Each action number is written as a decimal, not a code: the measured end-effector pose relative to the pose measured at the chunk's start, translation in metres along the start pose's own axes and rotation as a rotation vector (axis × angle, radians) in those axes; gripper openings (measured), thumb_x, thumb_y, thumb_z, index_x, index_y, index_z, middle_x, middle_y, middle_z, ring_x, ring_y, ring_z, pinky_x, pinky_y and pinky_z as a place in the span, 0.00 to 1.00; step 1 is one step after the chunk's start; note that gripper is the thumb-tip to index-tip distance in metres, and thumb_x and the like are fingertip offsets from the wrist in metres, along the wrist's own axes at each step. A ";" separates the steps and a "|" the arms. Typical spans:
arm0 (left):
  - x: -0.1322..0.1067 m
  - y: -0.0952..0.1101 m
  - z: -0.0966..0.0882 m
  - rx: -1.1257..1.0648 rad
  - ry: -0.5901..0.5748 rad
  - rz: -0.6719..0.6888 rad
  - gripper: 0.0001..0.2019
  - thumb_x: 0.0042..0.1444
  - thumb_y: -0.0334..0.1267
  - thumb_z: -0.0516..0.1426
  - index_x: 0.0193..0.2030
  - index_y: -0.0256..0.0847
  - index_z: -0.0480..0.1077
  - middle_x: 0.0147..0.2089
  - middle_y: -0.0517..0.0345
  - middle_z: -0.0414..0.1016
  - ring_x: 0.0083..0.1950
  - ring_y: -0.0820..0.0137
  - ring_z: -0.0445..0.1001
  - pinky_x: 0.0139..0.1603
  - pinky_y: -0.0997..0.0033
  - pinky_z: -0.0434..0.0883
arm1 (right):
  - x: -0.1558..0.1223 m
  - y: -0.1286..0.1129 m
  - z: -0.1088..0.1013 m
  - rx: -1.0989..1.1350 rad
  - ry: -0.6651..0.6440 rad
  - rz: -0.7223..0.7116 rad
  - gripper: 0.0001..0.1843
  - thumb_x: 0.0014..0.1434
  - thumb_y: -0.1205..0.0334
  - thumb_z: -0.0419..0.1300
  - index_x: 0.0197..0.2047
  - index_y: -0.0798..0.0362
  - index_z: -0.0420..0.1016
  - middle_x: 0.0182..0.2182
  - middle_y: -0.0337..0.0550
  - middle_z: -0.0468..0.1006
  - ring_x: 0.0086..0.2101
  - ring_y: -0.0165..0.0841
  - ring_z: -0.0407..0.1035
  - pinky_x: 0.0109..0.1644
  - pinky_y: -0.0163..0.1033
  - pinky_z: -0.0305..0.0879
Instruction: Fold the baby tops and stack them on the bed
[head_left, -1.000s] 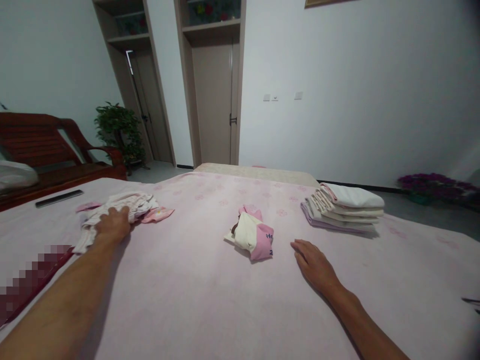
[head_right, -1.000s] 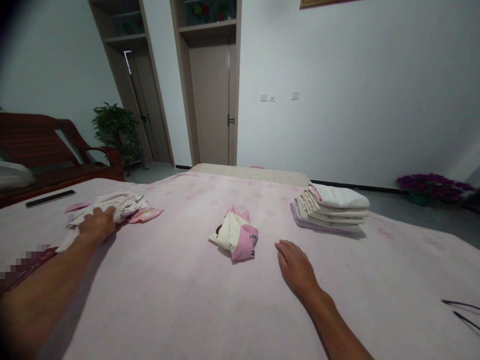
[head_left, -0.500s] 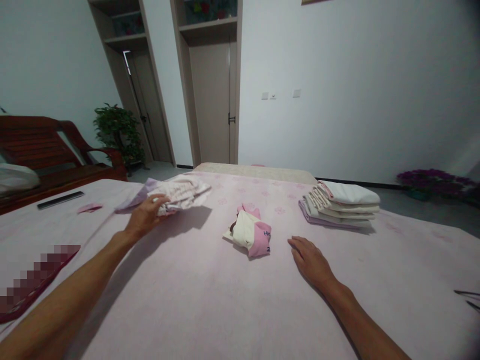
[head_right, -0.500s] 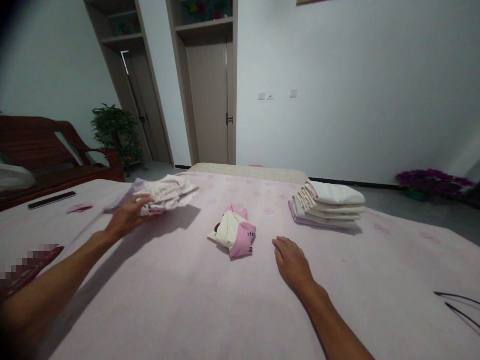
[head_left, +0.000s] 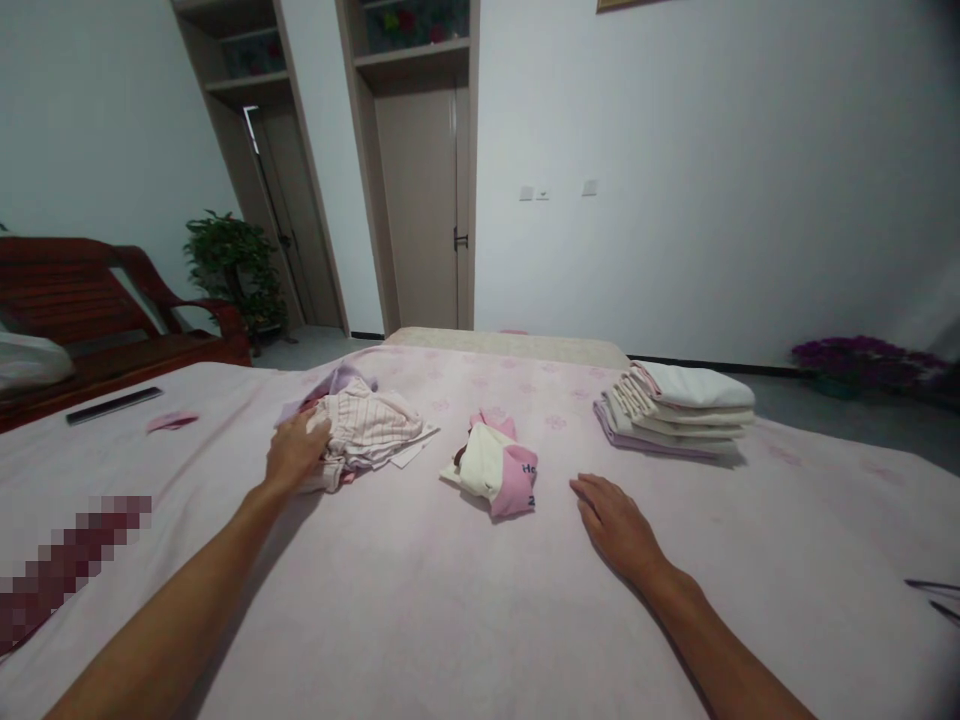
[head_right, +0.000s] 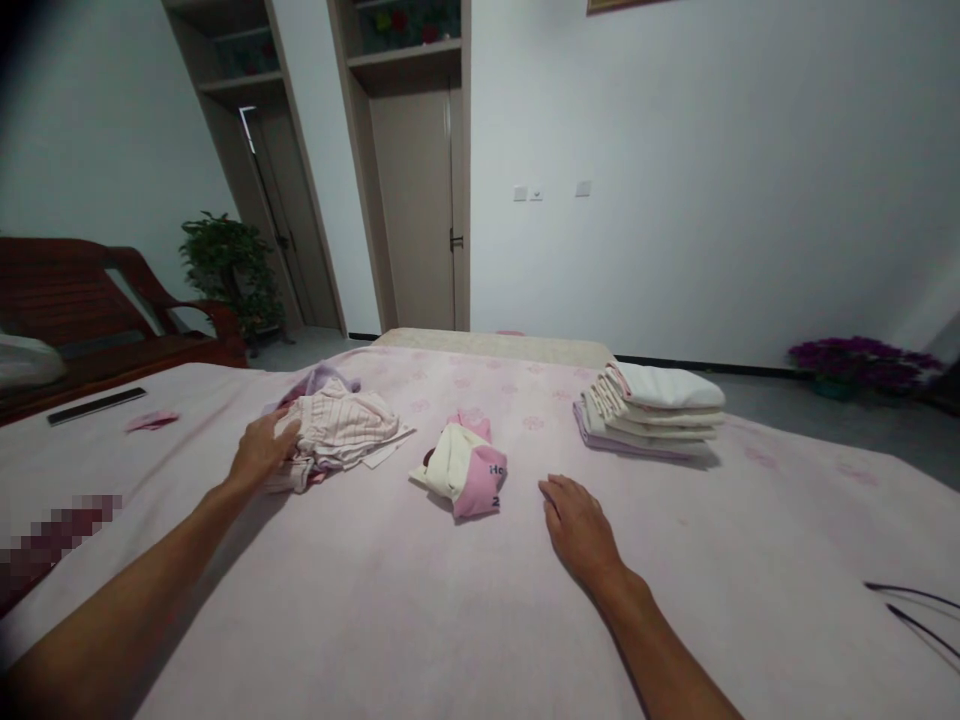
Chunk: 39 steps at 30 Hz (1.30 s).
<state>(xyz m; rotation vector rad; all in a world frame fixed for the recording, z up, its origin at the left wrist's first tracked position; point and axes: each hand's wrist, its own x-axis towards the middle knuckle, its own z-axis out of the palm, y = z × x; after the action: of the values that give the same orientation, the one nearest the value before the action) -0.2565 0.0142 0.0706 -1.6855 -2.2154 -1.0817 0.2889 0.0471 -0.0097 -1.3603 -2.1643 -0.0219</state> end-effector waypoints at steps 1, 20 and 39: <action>-0.005 0.012 0.005 -0.004 0.048 0.031 0.22 0.65 0.44 0.48 0.56 0.29 0.68 0.60 0.37 0.71 0.65 0.49 0.65 0.66 0.46 0.59 | 0.000 -0.001 -0.001 0.015 0.000 -0.004 0.20 0.64 0.62 0.49 0.53 0.53 0.77 0.55 0.53 0.76 0.56 0.44 0.69 0.62 0.55 0.63; -0.122 0.215 0.090 -0.590 -0.300 0.587 0.08 0.64 0.33 0.51 0.43 0.44 0.71 0.48 0.51 0.76 0.50 0.65 0.74 0.53 0.64 0.71 | 0.000 -0.038 -0.027 0.476 0.028 0.056 0.18 0.66 0.57 0.51 0.55 0.50 0.74 0.50 0.49 0.78 0.48 0.39 0.73 0.56 0.47 0.69; -0.137 0.210 0.085 -0.464 -0.184 0.692 0.12 0.60 0.29 0.53 0.44 0.46 0.75 0.58 0.47 0.72 0.62 0.57 0.68 0.62 0.50 0.68 | 0.002 -0.058 -0.035 1.222 -0.342 0.307 0.03 0.42 0.66 0.58 0.23 0.54 0.71 0.19 0.35 0.69 0.22 0.28 0.60 0.28 0.33 0.56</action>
<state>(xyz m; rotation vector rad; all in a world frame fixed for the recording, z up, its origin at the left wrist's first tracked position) 0.0036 -0.0173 0.0312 -2.5465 -1.2886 -1.3175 0.2564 0.0101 0.0367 -0.9091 -1.5794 1.4643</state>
